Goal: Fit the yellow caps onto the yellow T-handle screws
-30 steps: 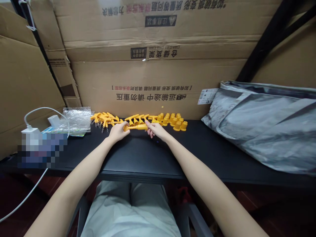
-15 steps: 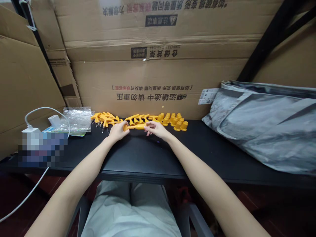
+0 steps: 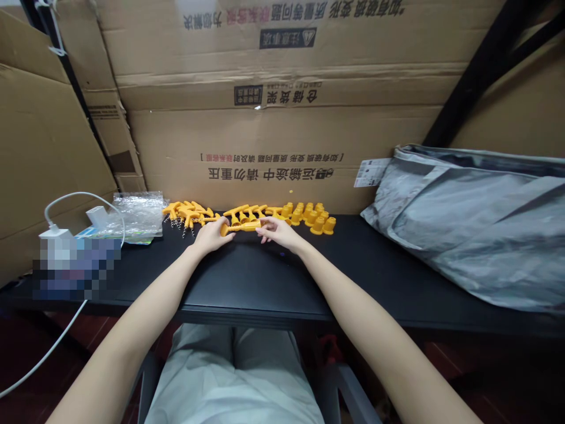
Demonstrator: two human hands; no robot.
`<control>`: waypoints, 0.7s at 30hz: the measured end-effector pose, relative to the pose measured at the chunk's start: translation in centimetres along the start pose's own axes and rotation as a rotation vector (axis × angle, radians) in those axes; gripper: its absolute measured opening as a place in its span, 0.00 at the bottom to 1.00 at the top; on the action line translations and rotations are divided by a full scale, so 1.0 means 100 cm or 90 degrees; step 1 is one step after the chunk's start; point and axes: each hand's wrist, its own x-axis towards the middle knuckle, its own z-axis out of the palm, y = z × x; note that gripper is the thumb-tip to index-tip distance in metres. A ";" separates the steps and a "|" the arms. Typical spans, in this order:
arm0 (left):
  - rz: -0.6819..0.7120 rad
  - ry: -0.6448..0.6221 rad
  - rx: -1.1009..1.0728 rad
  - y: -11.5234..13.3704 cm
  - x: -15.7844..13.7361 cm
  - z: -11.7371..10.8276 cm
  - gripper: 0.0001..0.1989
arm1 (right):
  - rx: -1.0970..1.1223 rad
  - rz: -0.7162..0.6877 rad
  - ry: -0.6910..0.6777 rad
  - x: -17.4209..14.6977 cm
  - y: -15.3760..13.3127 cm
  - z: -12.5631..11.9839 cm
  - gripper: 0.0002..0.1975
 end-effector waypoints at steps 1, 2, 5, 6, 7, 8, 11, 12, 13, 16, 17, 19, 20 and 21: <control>0.001 0.002 -0.002 0.000 0.000 0.000 0.17 | 0.002 -0.010 -0.005 0.000 0.001 0.000 0.25; 0.002 0.004 -0.003 0.001 0.000 0.000 0.17 | 0.003 -0.020 -0.009 0.001 0.002 -0.001 0.26; 0.004 0.014 -0.006 0.002 -0.001 -0.001 0.17 | 0.007 -0.041 -0.017 0.002 0.006 -0.002 0.25; 0.004 0.019 -0.008 0.002 -0.002 -0.001 0.16 | 0.010 -0.046 -0.018 0.002 0.006 -0.002 0.25; 0.006 0.024 -0.011 0.003 -0.002 -0.001 0.16 | 0.013 -0.051 -0.017 0.002 0.006 -0.002 0.25; 0.008 0.028 -0.013 0.003 -0.002 -0.001 0.16 | 0.014 -0.055 -0.016 0.002 0.005 -0.002 0.25; 0.015 0.039 -0.015 0.004 -0.003 -0.002 0.16 | 0.010 -0.063 -0.008 -0.001 0.001 -0.002 0.25; 0.017 0.041 -0.013 0.004 -0.004 -0.002 0.16 | 0.006 -0.064 -0.007 -0.002 -0.001 -0.001 0.24; 0.019 0.043 -0.010 0.005 -0.004 -0.002 0.17 | 0.003 -0.064 -0.006 -0.003 -0.003 -0.001 0.24; 0.021 0.047 0.001 0.006 -0.005 -0.003 0.17 | -0.003 -0.063 -0.008 -0.006 -0.009 -0.001 0.24; 0.021 0.048 0.004 0.007 -0.005 -0.003 0.17 | -0.005 -0.064 -0.008 -0.007 -0.011 0.000 0.24; 0.020 0.049 0.008 0.008 -0.006 -0.003 0.17 | -0.010 -0.065 -0.008 -0.008 -0.014 0.000 0.24; 0.019 0.049 0.009 0.009 -0.006 -0.004 0.17 | -0.013 -0.066 -0.007 -0.009 -0.015 0.000 0.24; 0.019 0.050 0.011 0.009 -0.006 -0.004 0.17 | -0.015 -0.067 -0.005 -0.009 -0.016 0.000 0.25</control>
